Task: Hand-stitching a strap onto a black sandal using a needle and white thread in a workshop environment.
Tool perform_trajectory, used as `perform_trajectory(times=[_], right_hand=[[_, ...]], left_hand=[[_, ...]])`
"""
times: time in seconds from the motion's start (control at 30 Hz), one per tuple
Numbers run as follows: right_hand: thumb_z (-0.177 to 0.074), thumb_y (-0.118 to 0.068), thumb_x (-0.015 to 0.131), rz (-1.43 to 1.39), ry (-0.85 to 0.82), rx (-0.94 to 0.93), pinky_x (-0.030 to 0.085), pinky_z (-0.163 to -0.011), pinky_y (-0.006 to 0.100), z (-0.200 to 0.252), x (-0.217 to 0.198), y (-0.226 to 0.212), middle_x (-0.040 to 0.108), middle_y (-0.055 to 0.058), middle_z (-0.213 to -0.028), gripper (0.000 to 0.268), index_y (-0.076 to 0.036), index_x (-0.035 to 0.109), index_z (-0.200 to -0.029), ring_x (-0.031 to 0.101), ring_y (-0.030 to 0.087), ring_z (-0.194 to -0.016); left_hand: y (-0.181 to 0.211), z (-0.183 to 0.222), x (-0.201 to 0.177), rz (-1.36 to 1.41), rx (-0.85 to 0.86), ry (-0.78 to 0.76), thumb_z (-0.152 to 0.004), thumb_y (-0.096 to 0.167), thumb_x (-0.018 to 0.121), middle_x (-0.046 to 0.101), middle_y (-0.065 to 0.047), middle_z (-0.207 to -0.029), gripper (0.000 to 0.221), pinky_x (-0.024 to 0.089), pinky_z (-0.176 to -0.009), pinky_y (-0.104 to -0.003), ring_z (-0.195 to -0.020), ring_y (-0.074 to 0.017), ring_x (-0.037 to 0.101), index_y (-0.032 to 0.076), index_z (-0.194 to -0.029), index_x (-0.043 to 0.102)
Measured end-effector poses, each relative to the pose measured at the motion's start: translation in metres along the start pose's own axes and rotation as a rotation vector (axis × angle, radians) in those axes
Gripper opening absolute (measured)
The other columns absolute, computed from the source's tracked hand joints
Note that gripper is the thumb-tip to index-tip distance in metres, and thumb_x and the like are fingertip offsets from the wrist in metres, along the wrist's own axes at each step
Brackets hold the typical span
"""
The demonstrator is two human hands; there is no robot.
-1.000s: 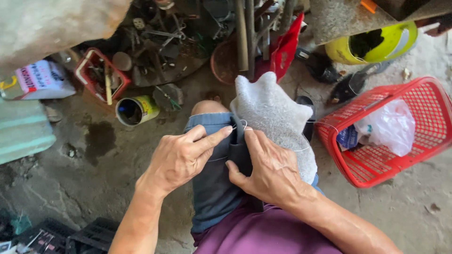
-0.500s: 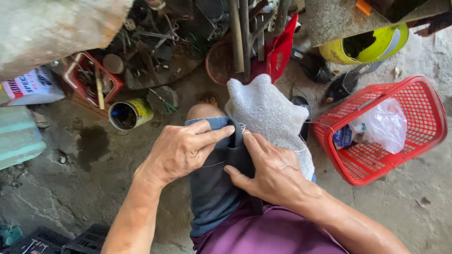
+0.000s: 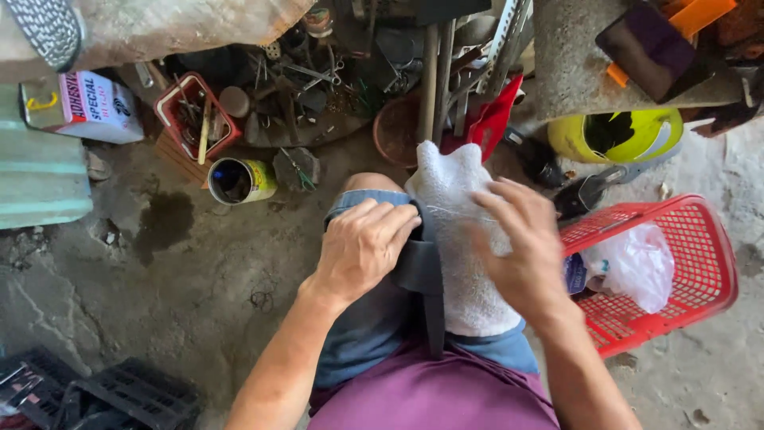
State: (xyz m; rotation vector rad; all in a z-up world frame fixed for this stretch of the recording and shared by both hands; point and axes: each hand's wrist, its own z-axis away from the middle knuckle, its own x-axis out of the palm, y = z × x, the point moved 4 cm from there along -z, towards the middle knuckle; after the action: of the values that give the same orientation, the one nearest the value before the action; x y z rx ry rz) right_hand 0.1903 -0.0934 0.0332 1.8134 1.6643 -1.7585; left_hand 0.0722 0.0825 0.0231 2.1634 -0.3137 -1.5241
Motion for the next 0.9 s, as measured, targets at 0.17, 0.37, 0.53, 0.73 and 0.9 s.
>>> perform_trajectory(times=[0.17,0.37,0.53,0.73,0.9], right_hand=[[-0.091,-0.017,0.077,-0.062,-0.099,-0.061,0.049,-0.103,0.045,-0.010,0.012,-0.014,0.071,0.007,-0.123,0.015,-0.012,0.076,-0.105,0.060,0.034,-0.126],[-0.097,-0.009,0.061,-0.821,-0.224,0.200,0.059,-0.085,0.043,-0.017,-0.021,-0.028,0.077,0.016,-0.092,0.019,0.001,0.077,-0.094,0.073,0.026,-0.091],[-0.094,-0.008,0.070,-0.365,-0.222,0.190,0.061,-0.078,0.041,-0.023,0.010,-0.014,0.079,0.009,-0.086,0.020,-0.011,0.076,-0.112,0.078,0.024,-0.084],[-0.098,-0.019,0.059,-0.068,-0.643,0.122,0.057,-0.079,0.056,-0.033,0.015,-0.028,0.078,0.011,-0.088,0.036,-0.015,0.054,-0.134,0.075,0.037,-0.086],[-0.097,-0.024,0.063,-0.090,-0.581,0.161,0.058,-0.073,0.051,-0.030,0.002,-0.033,0.081,0.006,-0.087,0.049,-0.015,0.052,-0.144,0.077,0.031,-0.083]], left_hand=[[-0.003,0.006,0.000,-0.030,-0.060,0.032,-0.107,0.033,0.055,0.053,0.004,-0.066,0.016,0.055,-0.063,-0.030,-0.069,-0.0187,0.065,0.027,-0.103,0.069],[-0.005,0.007,0.003,0.083,-0.124,0.016,-0.107,0.030,0.057,0.062,-0.002,-0.068,0.017,0.058,-0.062,-0.035,-0.070,-0.0244,0.070,0.021,-0.102,0.071],[-0.006,0.000,-0.007,0.165,-0.098,-0.039,-0.106,0.026,0.059,0.068,-0.008,-0.072,0.017,0.060,-0.064,-0.038,-0.074,-0.0300,0.073,0.016,-0.102,0.071],[-0.014,0.001,-0.004,0.143,-0.046,-0.073,-0.106,0.034,0.057,0.066,-0.004,-0.072,0.018,0.060,-0.065,-0.037,-0.074,-0.0270,0.073,0.020,-0.102,0.068],[-0.017,0.010,-0.001,0.110,-0.111,-0.075,-0.103,0.040,0.061,0.066,-0.007,-0.073,0.025,0.060,-0.064,-0.038,-0.074,-0.0271,0.073,0.016,-0.097,0.063]])
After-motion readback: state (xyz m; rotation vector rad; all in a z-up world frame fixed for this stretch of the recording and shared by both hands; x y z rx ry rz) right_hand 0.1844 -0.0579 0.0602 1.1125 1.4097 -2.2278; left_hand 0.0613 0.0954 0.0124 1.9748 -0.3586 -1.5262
